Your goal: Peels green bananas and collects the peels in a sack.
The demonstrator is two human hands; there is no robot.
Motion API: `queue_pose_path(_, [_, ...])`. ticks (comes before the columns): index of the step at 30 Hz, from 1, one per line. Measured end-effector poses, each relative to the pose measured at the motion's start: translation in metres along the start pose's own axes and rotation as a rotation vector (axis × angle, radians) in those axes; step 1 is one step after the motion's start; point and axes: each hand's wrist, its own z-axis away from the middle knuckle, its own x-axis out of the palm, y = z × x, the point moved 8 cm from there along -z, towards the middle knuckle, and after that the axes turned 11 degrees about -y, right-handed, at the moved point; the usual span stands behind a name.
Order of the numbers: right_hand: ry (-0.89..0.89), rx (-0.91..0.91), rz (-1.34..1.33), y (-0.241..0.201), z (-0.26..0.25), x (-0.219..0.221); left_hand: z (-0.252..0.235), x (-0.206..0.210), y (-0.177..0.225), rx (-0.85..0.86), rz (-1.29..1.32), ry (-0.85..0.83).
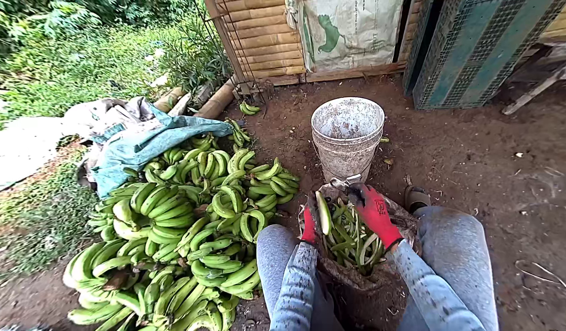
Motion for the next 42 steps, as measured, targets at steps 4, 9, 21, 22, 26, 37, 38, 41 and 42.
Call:
queue_pose_path(4, [-0.066,-0.341,0.085,-0.036,0.04,0.028,0.001,-0.016,0.02,0.106,0.211,0.171])
queue_pose_path(9, [-0.156,-0.218,0.179,-0.046,0.035,0.031,0.002,-0.012,0.019,0.154,0.225,0.152])
queue_pose_path(21, [-0.003,0.173,-0.013,0.019,-0.016,0.006,0.019,0.022,0.0,-0.056,-0.506,-0.107])
queue_pose_path(22, [0.035,0.128,-0.06,0.018,-0.014,0.0,0.012,0.017,-0.005,-0.053,-0.345,-0.109])
queue_pose_path(26, [-0.057,-0.375,-0.091,-0.022,0.025,0.004,-0.005,0.008,0.005,-0.01,0.436,-0.181])
queue_pose_path(37, [0.027,0.096,-0.025,0.008,-0.005,0.0,0.017,0.011,0.027,0.155,-0.429,-0.009])
queue_pose_path(38, [0.064,0.094,-0.075,0.01,-0.001,-0.007,0.013,0.012,0.043,0.224,-0.497,0.032])
queue_pose_path(41, [0.153,0.031,-0.235,0.009,0.005,-0.023,-0.007,0.04,0.124,0.593,-0.539,0.027])
queue_pose_path(42, [0.18,0.006,-0.296,0.01,0.008,-0.027,-0.019,0.056,0.156,0.736,-0.5,0.003])
